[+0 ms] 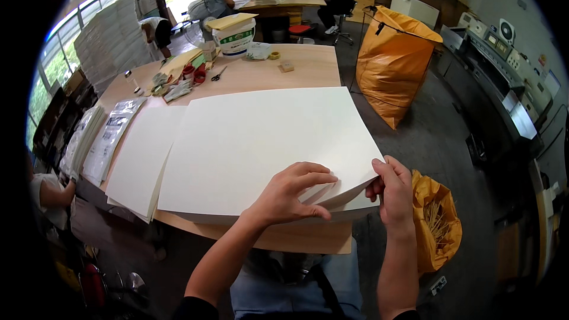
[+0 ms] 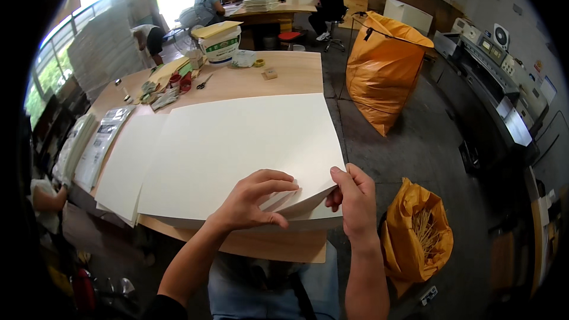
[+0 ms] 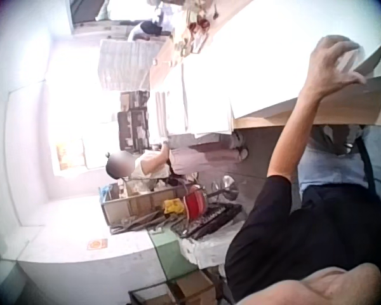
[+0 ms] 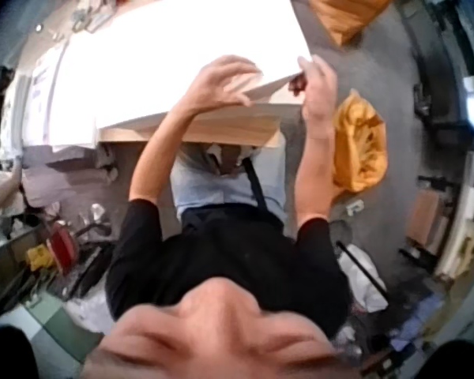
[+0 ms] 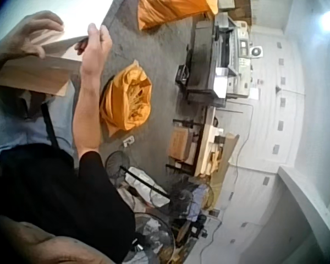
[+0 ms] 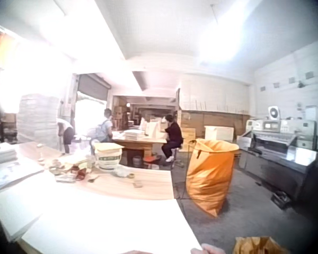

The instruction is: The person repeatedly picks up stacks of white paper sheets from a table, aligns them, and places them back down. The person also occasionally flips through the sheets to check alignment. Other people are visible in the background working at separate tables.

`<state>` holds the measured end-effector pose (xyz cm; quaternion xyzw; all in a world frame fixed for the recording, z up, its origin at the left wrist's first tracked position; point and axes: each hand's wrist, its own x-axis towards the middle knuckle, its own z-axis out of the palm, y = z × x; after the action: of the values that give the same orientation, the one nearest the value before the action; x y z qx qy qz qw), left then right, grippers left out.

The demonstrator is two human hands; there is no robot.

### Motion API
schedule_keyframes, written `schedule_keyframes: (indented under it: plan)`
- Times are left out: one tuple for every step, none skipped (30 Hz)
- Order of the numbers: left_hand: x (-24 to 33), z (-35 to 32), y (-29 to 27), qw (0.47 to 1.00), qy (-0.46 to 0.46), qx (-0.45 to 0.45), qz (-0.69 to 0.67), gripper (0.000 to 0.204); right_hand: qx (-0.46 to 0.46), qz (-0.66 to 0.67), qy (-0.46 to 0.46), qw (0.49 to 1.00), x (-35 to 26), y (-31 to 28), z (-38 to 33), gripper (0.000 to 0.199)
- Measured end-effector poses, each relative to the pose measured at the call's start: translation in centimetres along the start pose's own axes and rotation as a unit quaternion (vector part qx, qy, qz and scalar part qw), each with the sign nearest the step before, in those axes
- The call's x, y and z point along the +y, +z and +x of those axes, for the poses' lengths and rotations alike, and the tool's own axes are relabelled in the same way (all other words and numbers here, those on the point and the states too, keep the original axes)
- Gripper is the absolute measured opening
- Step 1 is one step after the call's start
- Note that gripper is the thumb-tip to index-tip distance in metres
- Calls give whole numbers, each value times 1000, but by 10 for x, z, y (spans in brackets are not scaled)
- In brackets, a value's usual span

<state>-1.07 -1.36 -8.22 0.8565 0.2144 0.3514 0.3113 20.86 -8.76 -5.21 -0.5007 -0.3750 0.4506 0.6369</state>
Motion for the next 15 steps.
schedule_keyframes:
  plan:
    - [0,0,0,1000,8,-6,0,51,2,13,1,1000,-1,-1,0,30]
    - [-1,1,0,1000,-1,-7,-14,52,2,25,2,1000,-2,-1,0,30]
    - [-1,2,0,1000,-11,-9,-27,53,3,39,4,999,-3,0,1,30]
    - [-1,2,0,999,-22,-9,-40,54,8,35,7,999,-3,1,1,31]
    - [-1,0,-1,999,-25,-8,-41,55,11,31,9,999,-2,3,1,32]
    - [-3,1,-1,999,-25,-8,-44,55,18,25,10,999,-3,3,2,33]
    - [-4,1,-1,999,-25,-7,-46,56,15,15,5,1000,-2,1,2,34]
    - [-4,1,-2,998,-34,-9,-57,58,12,6,-1,1000,0,0,3,34]
    - [-5,0,-2,997,-45,-9,-68,60,6,-4,-5,1000,1,-1,4,35]
    - [-5,0,-2,995,-56,-9,-78,61,10,-5,-9,1000,-2,1,3,36]
    - [-4,1,-2,993,-66,4,-95,57,13,-5,-14,1000,-5,3,1,37]
    - [-1,0,-2,991,-78,18,-111,53,14,-5,-16,1000,-7,5,-1,38]
    - [1,0,-1,987,-90,32,-127,50,27,-95,-62,993,-4,5,0,39]
    - [3,0,4,979,-102,76,-160,45,39,-184,-107,976,3,4,1,40]
    - [5,0,13,967,-115,121,-193,40,51,-271,-150,950,8,5,1,41]
